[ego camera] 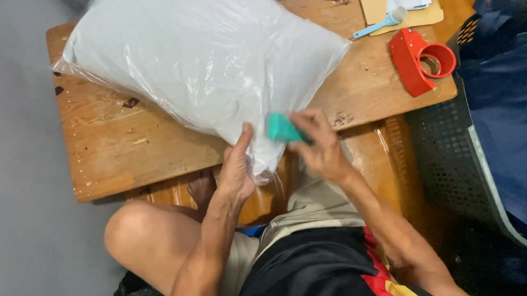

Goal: The person uses a green plastic scraper to repeatedly smooth the surface of a pillow wrapped in clear plastic on a wooden table. They rub the scraper along the edges and across the face of the pillow, then flip it over and continue smoothing the other side.

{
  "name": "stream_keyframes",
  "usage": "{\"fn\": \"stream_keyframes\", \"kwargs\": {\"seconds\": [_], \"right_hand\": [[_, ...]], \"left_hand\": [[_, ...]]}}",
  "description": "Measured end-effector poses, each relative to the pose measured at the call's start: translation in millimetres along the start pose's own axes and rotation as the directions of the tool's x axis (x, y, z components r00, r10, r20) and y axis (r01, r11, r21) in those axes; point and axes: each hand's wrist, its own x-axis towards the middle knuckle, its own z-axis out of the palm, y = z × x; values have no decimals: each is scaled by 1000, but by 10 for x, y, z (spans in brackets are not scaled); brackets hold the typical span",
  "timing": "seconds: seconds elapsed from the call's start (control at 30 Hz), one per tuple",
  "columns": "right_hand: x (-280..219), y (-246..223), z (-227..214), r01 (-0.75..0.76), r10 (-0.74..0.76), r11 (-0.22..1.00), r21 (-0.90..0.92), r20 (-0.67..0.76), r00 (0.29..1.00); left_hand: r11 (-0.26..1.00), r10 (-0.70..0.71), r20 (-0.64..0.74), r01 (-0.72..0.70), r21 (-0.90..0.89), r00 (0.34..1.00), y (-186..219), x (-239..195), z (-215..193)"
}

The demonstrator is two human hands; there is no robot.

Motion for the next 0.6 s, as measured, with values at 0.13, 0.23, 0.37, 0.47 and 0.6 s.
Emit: {"fn": "stream_keyframes", "kwargs": {"seconds": [0.13,0.23,0.37,0.47,0.6], "right_hand": [[-242,-715,-81,213,-211,976,39,390,896],[-23,-721,-295,251,-261,965,74,362,895],[386,-845,-399,286,-250,944,-163,208,946],[262,-927,-45,345,-281,895,-283,244,928],[-278,-810,42,203,-125,958,-203,342,931]], "left_hand": [[998,-57,-22,58,34,998,153,-87,46],[996,-81,40,82,-21,996,209,-131,121],[973,-6,199,51,-223,980,173,-192,60],[941,-77,151,122,-315,986,256,-165,30],[971,96,208,-46,-233,973,280,-194,74]]}}
